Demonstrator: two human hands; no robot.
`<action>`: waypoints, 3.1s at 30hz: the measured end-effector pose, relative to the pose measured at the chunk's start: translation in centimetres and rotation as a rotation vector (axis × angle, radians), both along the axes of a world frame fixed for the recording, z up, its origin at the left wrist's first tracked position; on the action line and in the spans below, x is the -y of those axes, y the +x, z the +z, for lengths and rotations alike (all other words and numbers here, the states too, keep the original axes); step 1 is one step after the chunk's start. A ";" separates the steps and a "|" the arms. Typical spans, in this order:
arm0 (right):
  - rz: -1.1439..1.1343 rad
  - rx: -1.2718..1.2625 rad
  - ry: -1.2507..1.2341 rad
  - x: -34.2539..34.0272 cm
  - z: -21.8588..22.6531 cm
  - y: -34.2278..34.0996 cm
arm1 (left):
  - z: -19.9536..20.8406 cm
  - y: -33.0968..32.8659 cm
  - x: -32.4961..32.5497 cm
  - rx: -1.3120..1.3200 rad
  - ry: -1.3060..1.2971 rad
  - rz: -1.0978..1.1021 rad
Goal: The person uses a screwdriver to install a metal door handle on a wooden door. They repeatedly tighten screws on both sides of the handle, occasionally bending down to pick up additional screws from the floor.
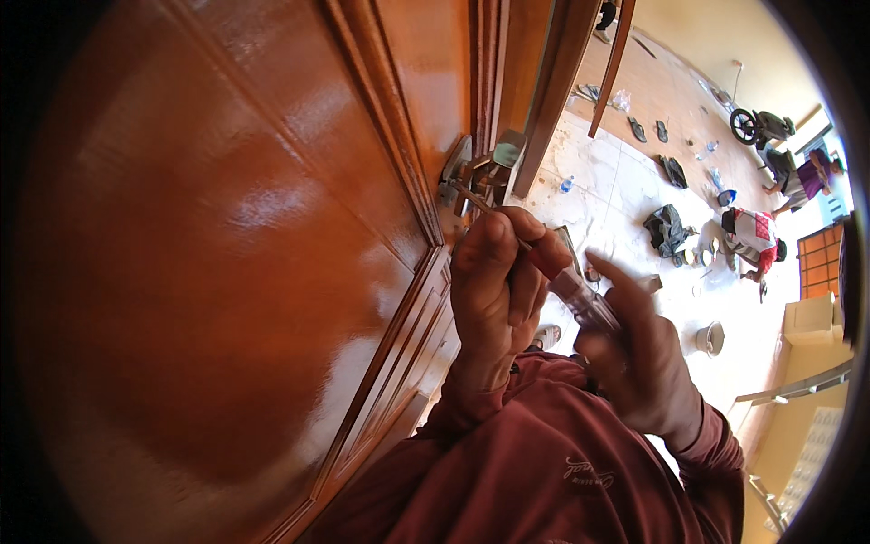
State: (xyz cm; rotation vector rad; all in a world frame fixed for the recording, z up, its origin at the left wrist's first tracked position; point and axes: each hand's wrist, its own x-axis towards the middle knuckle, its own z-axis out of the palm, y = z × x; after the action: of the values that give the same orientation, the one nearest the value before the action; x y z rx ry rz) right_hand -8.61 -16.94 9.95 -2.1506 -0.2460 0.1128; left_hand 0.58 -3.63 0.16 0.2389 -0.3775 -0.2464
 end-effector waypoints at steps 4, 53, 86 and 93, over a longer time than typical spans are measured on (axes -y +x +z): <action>-0.016 0.171 -0.285 0.0 -0.4 -0.1 | -0.3 0.4 -0.1 0.027 -0.044 -0.068; -0.039 0.324 -0.281 -0.5 1.4 0.1 | 0.0 1.5 -1.9 0.106 0.006 -0.173; -0.056 0.157 -0.260 0.8 1.9 1.3 | 0.4 0.7 -1.0 -0.068 0.008 -0.144; -0.282 -0.254 0.325 0.5 2.8 1.3 | -0.6 0.9 -0.6 0.088 -0.069 -0.177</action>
State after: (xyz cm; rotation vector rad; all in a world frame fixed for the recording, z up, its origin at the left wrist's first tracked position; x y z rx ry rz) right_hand -7.27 -17.47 12.72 -1.8043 0.1758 0.1688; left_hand 1.45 -3.04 -0.42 0.1491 -0.4940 -0.3969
